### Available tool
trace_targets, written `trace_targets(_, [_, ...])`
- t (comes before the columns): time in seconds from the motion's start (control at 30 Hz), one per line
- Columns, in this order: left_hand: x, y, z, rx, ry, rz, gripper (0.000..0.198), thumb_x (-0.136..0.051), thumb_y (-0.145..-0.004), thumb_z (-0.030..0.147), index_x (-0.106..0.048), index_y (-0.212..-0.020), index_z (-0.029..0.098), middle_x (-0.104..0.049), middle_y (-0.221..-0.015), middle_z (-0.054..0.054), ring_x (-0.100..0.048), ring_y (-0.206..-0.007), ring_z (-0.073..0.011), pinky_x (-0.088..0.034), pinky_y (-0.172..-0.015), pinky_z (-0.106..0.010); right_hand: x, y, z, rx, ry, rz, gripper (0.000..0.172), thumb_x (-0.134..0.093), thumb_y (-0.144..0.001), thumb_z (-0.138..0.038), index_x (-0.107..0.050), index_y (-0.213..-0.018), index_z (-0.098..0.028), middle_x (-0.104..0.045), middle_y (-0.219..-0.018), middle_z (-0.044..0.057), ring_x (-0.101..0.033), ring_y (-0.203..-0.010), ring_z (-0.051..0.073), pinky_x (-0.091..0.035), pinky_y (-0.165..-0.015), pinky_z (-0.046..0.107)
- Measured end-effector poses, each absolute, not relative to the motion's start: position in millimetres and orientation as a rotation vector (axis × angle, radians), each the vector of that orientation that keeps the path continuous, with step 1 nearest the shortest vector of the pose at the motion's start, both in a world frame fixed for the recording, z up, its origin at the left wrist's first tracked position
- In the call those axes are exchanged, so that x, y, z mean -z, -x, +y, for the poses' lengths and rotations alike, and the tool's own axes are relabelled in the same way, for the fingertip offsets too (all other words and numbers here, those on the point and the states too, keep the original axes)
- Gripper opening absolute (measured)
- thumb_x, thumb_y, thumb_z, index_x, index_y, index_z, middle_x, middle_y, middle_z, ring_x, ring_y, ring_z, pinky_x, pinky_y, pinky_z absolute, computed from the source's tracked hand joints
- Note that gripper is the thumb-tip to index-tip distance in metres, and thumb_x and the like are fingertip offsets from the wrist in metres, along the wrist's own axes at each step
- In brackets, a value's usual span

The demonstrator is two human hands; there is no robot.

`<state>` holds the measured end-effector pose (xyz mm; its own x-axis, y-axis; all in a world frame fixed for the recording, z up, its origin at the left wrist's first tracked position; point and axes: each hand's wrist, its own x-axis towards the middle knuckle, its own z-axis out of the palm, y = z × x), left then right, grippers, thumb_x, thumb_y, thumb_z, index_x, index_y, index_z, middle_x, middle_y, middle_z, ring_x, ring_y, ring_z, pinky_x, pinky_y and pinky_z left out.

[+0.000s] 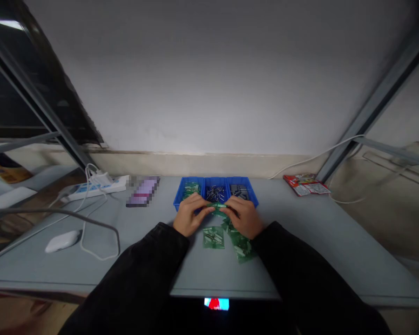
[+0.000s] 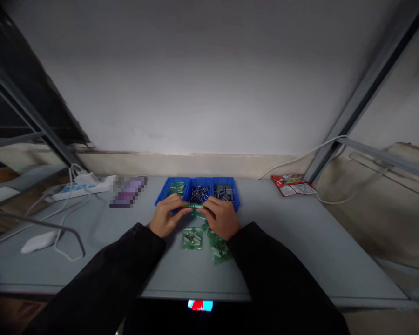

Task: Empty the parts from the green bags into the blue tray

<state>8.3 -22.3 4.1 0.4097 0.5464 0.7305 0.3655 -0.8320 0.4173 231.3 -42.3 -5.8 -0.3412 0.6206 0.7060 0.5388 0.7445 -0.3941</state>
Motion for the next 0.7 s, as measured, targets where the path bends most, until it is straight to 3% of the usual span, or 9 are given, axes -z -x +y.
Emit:
trace_targets(0.27, [-2.3, -9.1, -21.6, -1.414, -2.457, 0.798, 0.019, -0.067, -0.100, 0.032, -0.072, -0.088, 0.017, -0.068, -0.090, -0.006, -0.063, -0.087, -0.0200, -0.050, -0.080, -0.034, 5.9, -230.7, -41.7, -0.087, 0.910, -2.037, 0.039, -0.053, -0.107, -0.035, -0.055, -0.070, -0.020, -0.057, -0.071, 0.001, -0.055, -0.068, 0.014, -0.037, -0.065, 0.029])
trace_targets(0.4, [3.2, -9.0, -21.1, -1.413, -2.346, 0.865, 0.014, -0.070, -0.099, 0.032, -0.070, -0.102, 0.018, -0.070, -0.086, -0.004, -0.064, -0.078, -0.0171, -0.051, -0.075, -0.031, 4.8, -230.1, -43.6, -0.065, 0.900, -2.005, 0.042, -0.056, -0.105, -0.037, -0.051, -0.067, -0.021, -0.054, -0.066, -0.001, -0.052, -0.062, 0.013, -0.035, -0.060, 0.029])
trace_targets(0.47, [5.4, -9.0, -20.5, -1.479, -2.231, 0.938, 0.023, -0.074, -0.095, 0.035, -0.065, -0.108, 0.018, -0.067, -0.081, 0.000, -0.062, -0.071, -0.0150, -0.051, -0.072, -0.029, 5.1, -229.9, -44.6, -0.081, 0.927, -1.951, 0.037, -0.060, -0.103, -0.038, -0.054, -0.070, -0.021, -0.056, -0.065, -0.002, -0.051, -0.058, 0.012, -0.037, -0.058, 0.028])
trace_targets(0.6, [5.3, -9.0, -19.2, -1.550, -2.128, 1.011, 0.026, -0.076, -0.093, 0.038, -0.058, -0.092, 0.018, -0.063, -0.077, 0.002, -0.059, -0.066, -0.0127, -0.050, -0.067, -0.026, 6.1, -230.7, -45.6, -0.171, 0.955, -1.889, 0.014, -0.056, -0.103, -0.031, -0.065, -0.105, -0.021, -0.073, -0.082, 0.002, -0.065, -0.064, 0.014, -0.050, -0.062, 0.027])
trace_targets(0.7, [3.2, -8.9, -18.9, -1.523, -2.166, 1.008, 0.022, -0.073, -0.095, 0.036, -0.062, -0.090, 0.018, -0.065, -0.079, 0.001, -0.059, -0.068, -0.0130, -0.049, -0.069, -0.026, 6.5, -231.0, -45.4, -0.154, 0.894, -1.974, 0.032, -0.047, -0.105, -0.019, -0.063, -0.132, -0.023, -0.078, -0.109, 0.006, -0.073, -0.081, 0.015, -0.058, -0.077, 0.031])
